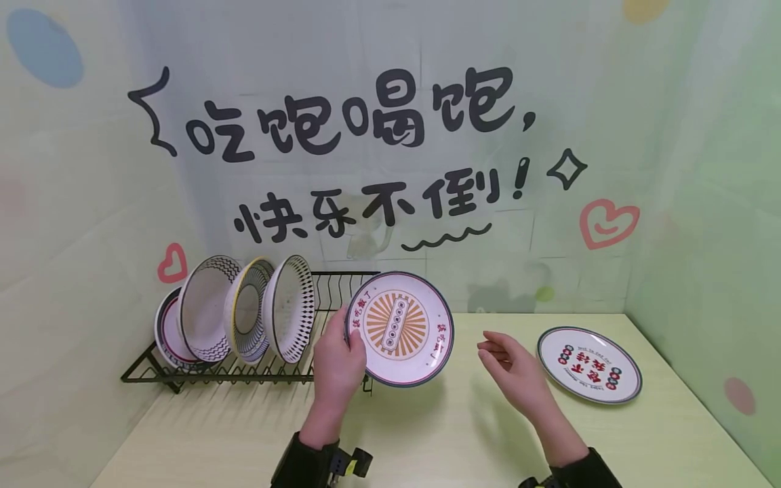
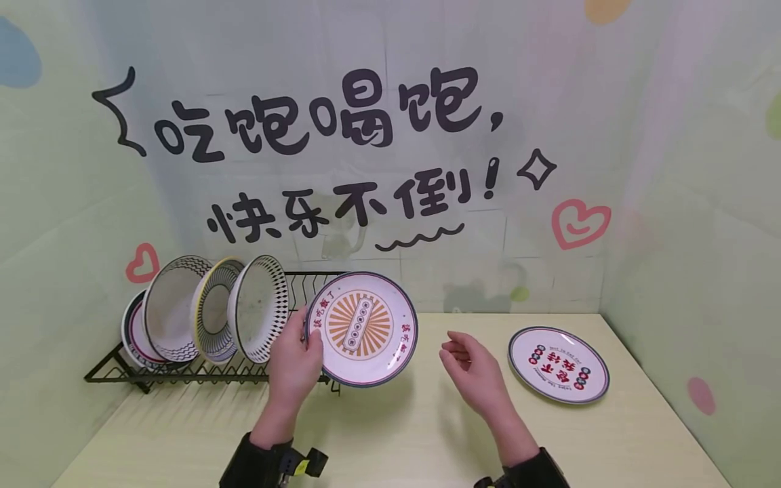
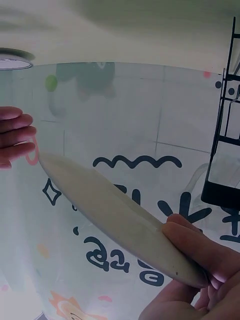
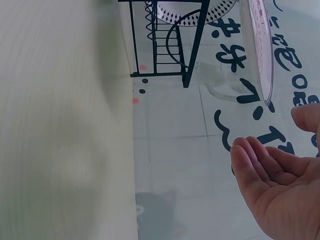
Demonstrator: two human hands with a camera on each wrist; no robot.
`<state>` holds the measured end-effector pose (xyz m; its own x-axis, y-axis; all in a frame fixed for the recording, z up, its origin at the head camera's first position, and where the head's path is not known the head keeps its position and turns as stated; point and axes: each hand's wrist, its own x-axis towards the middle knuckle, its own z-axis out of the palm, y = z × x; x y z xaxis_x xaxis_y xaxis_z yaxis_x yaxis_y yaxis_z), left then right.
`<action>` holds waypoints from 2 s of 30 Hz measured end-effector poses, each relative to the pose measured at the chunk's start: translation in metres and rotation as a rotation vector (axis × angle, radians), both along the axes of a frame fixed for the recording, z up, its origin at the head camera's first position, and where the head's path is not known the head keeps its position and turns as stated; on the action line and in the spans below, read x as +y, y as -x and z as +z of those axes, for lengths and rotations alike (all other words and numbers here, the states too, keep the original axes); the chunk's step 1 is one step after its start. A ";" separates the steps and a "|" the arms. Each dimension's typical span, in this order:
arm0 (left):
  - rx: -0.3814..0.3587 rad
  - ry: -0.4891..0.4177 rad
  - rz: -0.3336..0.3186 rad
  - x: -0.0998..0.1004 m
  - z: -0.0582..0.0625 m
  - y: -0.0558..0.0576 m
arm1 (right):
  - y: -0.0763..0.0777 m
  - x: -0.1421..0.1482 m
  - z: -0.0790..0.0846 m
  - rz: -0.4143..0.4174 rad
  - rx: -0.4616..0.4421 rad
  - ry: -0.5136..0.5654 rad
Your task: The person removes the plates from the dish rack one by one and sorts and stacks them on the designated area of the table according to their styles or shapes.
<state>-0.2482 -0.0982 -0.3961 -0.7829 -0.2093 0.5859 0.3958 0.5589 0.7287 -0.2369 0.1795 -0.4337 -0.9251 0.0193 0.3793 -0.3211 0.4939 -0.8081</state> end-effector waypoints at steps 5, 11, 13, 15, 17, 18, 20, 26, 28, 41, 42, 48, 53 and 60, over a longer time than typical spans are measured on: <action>0.002 -0.006 -0.017 0.002 -0.002 -0.002 | -0.001 -0.006 0.001 0.003 -0.012 0.012; -0.023 -0.030 -0.048 0.007 -0.003 -0.005 | 0.001 -0.012 0.002 0.021 -0.029 0.031; -0.017 -0.039 -0.061 0.009 -0.004 -0.005 | 0.001 -0.013 0.002 0.025 -0.033 0.036; -0.011 -0.040 -0.065 0.010 -0.005 -0.005 | 0.002 -0.013 0.001 0.030 -0.037 0.046; -0.007 -0.037 -0.065 0.012 -0.006 -0.005 | 0.003 -0.014 0.000 0.036 -0.033 0.063; -0.008 -0.031 -0.064 0.013 -0.006 -0.005 | 0.003 -0.014 0.000 0.040 -0.032 0.072; -0.012 -0.025 -0.061 0.014 -0.006 -0.005 | 0.003 -0.015 -0.001 0.044 -0.028 0.089; -0.020 -0.029 -0.085 0.017 -0.004 -0.006 | 0.005 -0.017 -0.001 0.051 -0.029 0.098; -0.020 -0.026 -0.088 0.018 -0.004 -0.006 | 0.006 -0.018 0.000 0.050 -0.047 0.104; -0.012 -0.061 -0.163 0.023 -0.003 -0.007 | 0.008 -0.023 0.000 0.035 -0.098 0.163; -0.010 -0.065 -0.170 0.024 -0.003 -0.007 | 0.008 -0.024 0.000 0.035 -0.101 0.172; 0.009 -0.067 -0.182 0.025 -0.004 -0.007 | 0.007 -0.025 0.001 0.026 -0.107 0.193; 0.019 -0.054 -0.174 0.025 -0.006 -0.007 | 0.005 -0.026 0.003 0.013 -0.110 0.212; 0.005 -0.079 -0.197 0.027 -0.007 -0.007 | 0.003 -0.025 0.004 0.002 -0.112 0.231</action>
<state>-0.2411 -0.0717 -0.4036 -0.8106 -0.0976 0.5775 0.4953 0.4119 0.7648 -0.2395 0.1548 -0.4294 -0.9613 0.0918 0.2598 -0.2235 0.2912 -0.9302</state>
